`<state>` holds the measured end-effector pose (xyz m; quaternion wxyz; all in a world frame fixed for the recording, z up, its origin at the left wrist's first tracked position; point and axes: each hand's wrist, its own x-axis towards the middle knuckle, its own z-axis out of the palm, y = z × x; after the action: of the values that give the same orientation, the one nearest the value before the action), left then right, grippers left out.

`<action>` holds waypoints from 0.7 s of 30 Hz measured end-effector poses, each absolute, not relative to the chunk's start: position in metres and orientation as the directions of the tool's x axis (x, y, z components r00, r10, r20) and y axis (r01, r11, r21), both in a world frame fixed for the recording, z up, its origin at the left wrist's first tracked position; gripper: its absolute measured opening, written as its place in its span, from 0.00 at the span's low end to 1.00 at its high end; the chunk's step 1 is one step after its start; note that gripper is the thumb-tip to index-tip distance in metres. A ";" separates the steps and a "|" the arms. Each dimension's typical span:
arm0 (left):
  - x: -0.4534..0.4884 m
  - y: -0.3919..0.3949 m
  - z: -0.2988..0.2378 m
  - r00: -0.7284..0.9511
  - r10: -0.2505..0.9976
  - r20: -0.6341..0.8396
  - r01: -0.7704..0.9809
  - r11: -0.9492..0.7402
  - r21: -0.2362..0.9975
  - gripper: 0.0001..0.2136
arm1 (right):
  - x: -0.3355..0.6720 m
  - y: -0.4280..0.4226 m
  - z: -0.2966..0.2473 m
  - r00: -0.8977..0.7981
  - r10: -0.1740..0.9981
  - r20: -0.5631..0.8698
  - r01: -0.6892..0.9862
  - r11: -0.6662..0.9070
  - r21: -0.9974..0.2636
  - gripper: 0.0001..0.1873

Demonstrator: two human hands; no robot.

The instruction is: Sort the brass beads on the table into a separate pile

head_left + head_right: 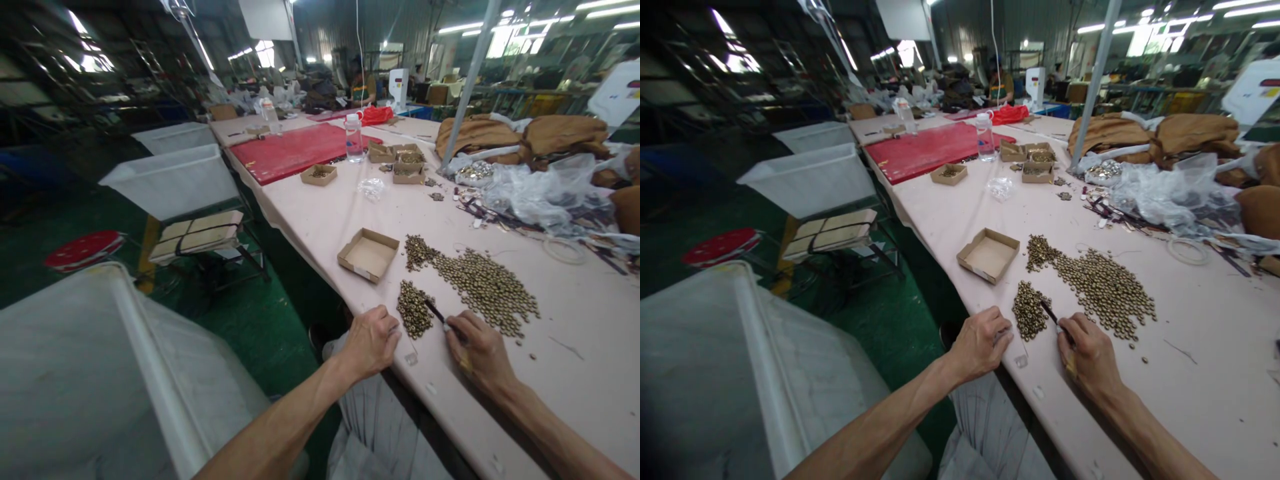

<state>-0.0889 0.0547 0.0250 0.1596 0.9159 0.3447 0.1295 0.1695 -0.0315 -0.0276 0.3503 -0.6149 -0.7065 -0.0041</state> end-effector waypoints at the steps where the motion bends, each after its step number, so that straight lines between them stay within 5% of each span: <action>1: -0.089 0.055 0.025 0.727 0.674 0.128 0.591 -0.710 0.382 0.07 | 0.170 -0.031 -0.028 0.010 0.863 0.504 0.878 0.234 -0.418 0.09; 21: -0.087 0.058 0.027 0.719 0.681 0.138 0.586 -0.701 0.407 0.07 | 0.168 -0.033 -0.027 0.024 0.855 0.518 0.966 0.113 -0.231 0.07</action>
<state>-0.0869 0.0580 0.0272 0.1695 0.9115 0.3474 0.1405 0.1680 -0.0326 -0.0266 0.2800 -0.6586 -0.6913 -0.0996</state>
